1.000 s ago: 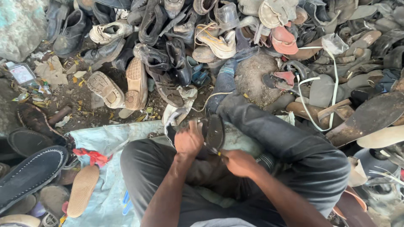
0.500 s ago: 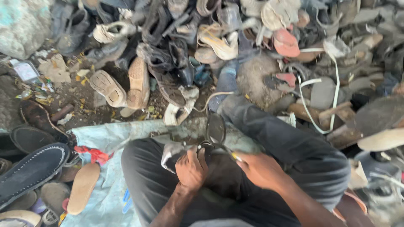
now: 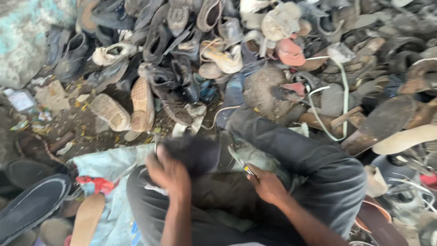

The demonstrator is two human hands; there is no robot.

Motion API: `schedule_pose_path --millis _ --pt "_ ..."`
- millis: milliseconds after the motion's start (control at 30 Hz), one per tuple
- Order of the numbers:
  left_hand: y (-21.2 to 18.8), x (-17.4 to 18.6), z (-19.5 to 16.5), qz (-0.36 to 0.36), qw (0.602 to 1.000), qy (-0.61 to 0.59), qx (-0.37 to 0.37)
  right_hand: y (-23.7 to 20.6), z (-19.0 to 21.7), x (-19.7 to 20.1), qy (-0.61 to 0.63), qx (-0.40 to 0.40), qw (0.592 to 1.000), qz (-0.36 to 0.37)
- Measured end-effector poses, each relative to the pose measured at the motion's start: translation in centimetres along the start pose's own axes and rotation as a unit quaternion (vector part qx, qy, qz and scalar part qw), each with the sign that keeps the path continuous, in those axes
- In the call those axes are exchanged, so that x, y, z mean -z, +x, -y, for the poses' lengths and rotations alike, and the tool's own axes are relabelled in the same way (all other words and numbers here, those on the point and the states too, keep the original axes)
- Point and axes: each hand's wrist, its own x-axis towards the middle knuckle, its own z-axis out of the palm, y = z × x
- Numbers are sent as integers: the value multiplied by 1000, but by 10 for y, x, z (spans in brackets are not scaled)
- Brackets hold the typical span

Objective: The person sits on the ground among a pile of footwear, using a small blade and a screwdriver to work on a shoe.

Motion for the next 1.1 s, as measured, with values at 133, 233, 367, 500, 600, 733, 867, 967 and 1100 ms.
schedule_pose_path --millis 133,233,367,500,600,733,867,967,1100 --pt "-45 -100 -134 242 950 -157 -118 -11 -20 -18 63 -61 996 -26" --pt "-175 -139 -211 676 662 -168 -277 -5 -28 -29 25 -40 998 -48" --pt "-250 -124 -165 531 638 -414 -374 9 -44 -28 49 12 993 -111" --pt "-170 -118 -19 623 773 22 -115 20 -55 -24 55 -50 993 -88" --pt "-111 -108 92 269 877 314 -246 27 -53 -28 38 -127 991 -36" --pt "-95 -121 163 245 949 199 5 35 -45 -36 67 -70 994 -48" --pt "-87 -134 159 309 841 -52 440 32 -46 -32 67 -66 993 -69" --pt "-77 -111 153 331 863 -14 382 25 -49 -24 80 -97 988 -88" --pt "-41 -7 144 410 909 70 4 22 -49 -17 114 -66 984 -116"
